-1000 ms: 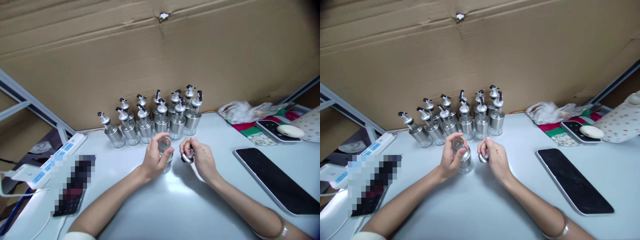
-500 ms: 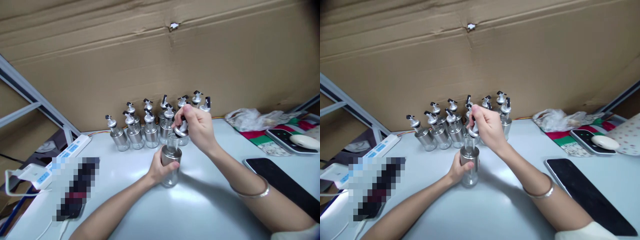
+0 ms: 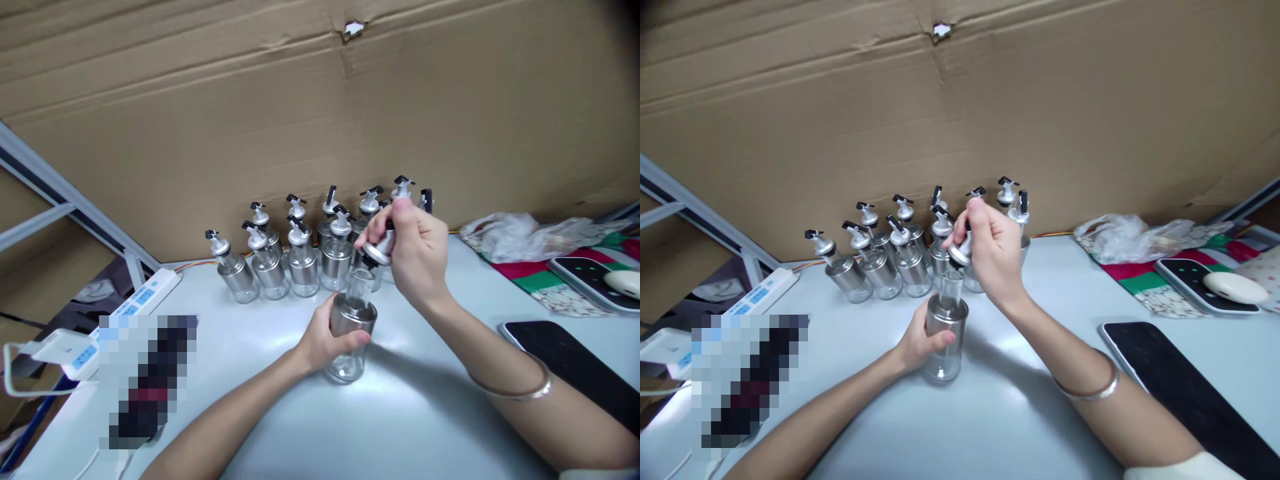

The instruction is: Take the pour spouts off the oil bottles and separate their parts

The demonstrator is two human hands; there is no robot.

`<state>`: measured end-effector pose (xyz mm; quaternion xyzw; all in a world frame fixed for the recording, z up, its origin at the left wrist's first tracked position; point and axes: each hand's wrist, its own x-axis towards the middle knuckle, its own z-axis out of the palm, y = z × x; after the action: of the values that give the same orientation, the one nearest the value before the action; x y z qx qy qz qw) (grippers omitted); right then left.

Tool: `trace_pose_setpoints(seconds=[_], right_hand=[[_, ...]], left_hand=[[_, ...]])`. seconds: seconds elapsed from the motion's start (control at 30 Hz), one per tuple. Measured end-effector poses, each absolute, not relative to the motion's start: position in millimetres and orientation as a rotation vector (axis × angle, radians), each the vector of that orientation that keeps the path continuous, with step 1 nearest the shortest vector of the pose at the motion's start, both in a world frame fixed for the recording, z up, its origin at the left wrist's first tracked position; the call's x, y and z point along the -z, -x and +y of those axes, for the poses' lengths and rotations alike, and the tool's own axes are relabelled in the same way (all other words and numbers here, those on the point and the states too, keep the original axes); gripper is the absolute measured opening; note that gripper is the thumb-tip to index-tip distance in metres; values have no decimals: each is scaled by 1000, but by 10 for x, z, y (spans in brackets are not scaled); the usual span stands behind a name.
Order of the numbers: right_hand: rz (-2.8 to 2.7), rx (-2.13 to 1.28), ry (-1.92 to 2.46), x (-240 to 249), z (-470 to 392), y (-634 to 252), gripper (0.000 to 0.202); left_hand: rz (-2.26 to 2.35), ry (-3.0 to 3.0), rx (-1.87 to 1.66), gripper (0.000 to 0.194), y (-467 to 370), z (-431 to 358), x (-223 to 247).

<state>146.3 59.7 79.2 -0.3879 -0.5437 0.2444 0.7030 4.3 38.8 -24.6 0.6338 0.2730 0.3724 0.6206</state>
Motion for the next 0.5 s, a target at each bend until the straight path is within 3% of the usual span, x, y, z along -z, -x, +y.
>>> trace_pose_setpoints(seconds=[0.23,0.5], right_hand=[[-1427,-734,926,-727,596,-1478,51],[-1391,-724,946,-665,635,-1468,52]], left_hand=[[641,-1437,-810,60,-55,369,245],[656,-1380,-763,63,-40,405,230]])
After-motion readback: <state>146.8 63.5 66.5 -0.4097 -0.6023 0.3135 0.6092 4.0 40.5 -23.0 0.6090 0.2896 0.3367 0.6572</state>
